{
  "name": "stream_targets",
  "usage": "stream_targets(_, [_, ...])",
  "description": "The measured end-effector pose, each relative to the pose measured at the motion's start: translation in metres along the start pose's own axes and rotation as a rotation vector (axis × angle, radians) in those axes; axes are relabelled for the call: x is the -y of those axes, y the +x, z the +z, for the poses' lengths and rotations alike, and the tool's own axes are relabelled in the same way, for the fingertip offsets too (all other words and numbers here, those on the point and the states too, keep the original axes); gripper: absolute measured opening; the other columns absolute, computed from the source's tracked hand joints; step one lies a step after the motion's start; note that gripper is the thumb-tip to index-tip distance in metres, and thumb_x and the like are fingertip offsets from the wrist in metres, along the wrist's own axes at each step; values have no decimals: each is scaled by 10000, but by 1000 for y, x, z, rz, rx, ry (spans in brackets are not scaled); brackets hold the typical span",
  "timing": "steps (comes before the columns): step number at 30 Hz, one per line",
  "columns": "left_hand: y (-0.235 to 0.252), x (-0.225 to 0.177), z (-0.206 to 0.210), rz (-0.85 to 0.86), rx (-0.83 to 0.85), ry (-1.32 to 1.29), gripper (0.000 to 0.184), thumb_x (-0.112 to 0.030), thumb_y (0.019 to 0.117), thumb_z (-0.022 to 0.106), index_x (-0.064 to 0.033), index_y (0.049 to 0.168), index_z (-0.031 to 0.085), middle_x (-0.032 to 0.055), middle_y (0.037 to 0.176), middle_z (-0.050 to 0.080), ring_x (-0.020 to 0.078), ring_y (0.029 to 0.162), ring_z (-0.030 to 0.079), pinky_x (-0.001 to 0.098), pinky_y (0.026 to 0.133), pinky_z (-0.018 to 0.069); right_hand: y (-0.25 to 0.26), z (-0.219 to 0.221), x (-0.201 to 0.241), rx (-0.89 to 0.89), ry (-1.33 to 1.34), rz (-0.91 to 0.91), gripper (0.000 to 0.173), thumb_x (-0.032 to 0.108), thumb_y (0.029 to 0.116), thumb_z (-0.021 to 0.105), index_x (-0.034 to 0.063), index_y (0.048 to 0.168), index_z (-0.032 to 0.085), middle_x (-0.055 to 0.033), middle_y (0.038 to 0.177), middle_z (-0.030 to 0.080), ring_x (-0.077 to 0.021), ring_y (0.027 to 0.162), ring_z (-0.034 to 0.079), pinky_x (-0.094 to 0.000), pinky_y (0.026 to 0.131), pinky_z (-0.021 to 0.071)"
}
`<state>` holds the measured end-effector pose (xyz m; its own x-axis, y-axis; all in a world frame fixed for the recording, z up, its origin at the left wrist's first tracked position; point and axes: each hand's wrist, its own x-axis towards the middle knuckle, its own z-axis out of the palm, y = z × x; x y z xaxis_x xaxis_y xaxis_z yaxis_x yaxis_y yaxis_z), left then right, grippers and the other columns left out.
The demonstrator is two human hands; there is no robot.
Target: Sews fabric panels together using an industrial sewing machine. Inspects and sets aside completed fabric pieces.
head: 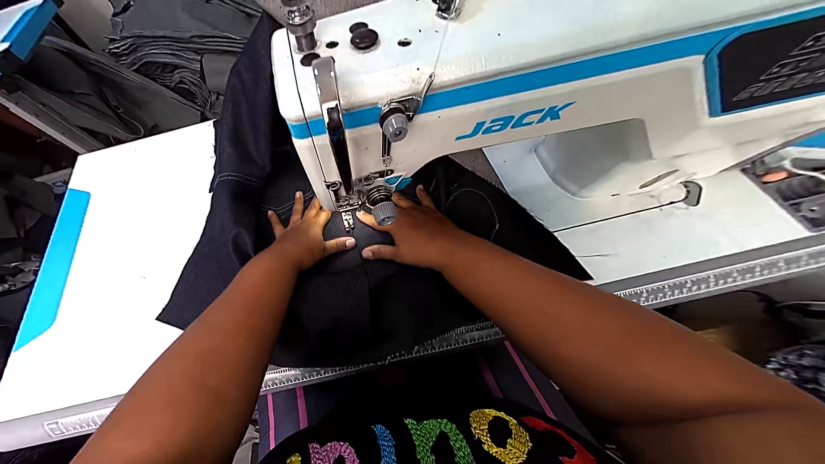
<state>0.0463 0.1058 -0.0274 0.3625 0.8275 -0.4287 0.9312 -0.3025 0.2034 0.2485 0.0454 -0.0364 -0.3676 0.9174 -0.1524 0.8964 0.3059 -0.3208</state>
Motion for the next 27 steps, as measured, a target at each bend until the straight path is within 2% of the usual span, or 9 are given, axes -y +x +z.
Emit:
stream_targets(2, [-10, -3, -2, -16, -70, 34, 822, -608, 974, 561, -117, 1599, 355, 105, 1708, 223, 391, 1588, 91, 805, 1134, -30, -10, 24, -7, -373, -9, -173, 471, 362, 1064, 522, 51, 1404, 622, -169, 1472, 584, -409, 1463, 429, -694, 1214, 170])
stream_targets(3, [-25, -5, 7, 19, -219, 72, 789, -621, 986, 535, -84, 1556, 436, 134, 1658, 344, 391, 1565, 211, 798, 1153, 1, -19, 37, -8, -526, -22, -268, 434, 313, 1077, 471, 33, 1356, 649, -162, 1439, 612, -397, 1441, 464, -682, 1210, 218])
stream_targets(5, [-61, -8, 53, 253, -654, 117, 687, -567, 1028, 475, -12, 1417, 591, 185, 1500, 550, 410, 1483, 396, 786, 1167, 99, -55, 57, 0, -538, -40, -366, 566, 466, 1087, 330, 114, 1436, 604, -89, 1550, 524, -354, 1515, 362, -700, 1212, 184])
stream_targets(7, [-92, -9, 106, 457, -801, 160, 701, -628, 1018, 410, -98, 1436, 600, 108, 1534, 537, 353, 1494, 396, 749, 1171, 164, -91, 70, 6, -383, -60, -335, 590, 574, 1037, 381, 244, 1487, 572, -32, 1609, 458, -352, 1547, 300, -749, 1181, 185])
stream_targets(9, [-112, -10, 137, 457, -766, 211, 765, -731, 954, 369, -182, 1405, 651, 37, 1510, 573, 321, 1456, 465, 711, 1150, 268, -116, 74, 4, -284, -87, -269, 541, 564, 1029, 410, 304, 1470, 586, -22, 1605, 465, -363, 1539, 314, -782, 1150, 189])
stream_targets(13, [-127, -15, 140, 332, -639, 196, 774, -687, 973, 359, -119, 1424, 630, 67, 1531, 549, 359, 1438, 482, 669, 1122, 363, -135, 75, 8, -224, -130, -141, 651, 661, 1030, 263, 315, 1510, 535, -12, 1638, 415, -373, 1556, 268, -832, 1112, 136])
stream_targets(20, [-120, -9, 109, 336, -447, 16, 739, -602, 943, 540, -74, 1458, 584, 81, 1542, 531, 379, 1462, 442, 673, 1162, 304, -120, 72, 19, -212, -87, -27, 707, 707, 1009, 227, 323, 1545, 482, -29, 1647, 397, -417, 1551, 252, -867, 1072, 120])
stream_targets(25, [-92, 0, 70, 259, -199, -107, 831, -572, 921, 643, -83, 1562, 440, 41, 1657, 362, 305, 1574, 222, 579, 1263, 103, -82, 36, 10, 75, 26, 58, 679, 659, 1037, 308, 334, 1632, 295, 20, 1731, 174, -345, 1603, 28, -814, 1128, -33])
stream_targets(27, [-78, 5, 59, 256, -169, -104, 852, -567, 915, 662, -90, 1575, 416, 35, 1669, 336, 293, 1584, 185, 561, 1270, 73, -66, 25, 7, 138, 46, 72, 680, 642, 1046, 328, 334, 1646, 245, 21, 1741, 118, -339, 1604, -27, -807, 1129, -65])
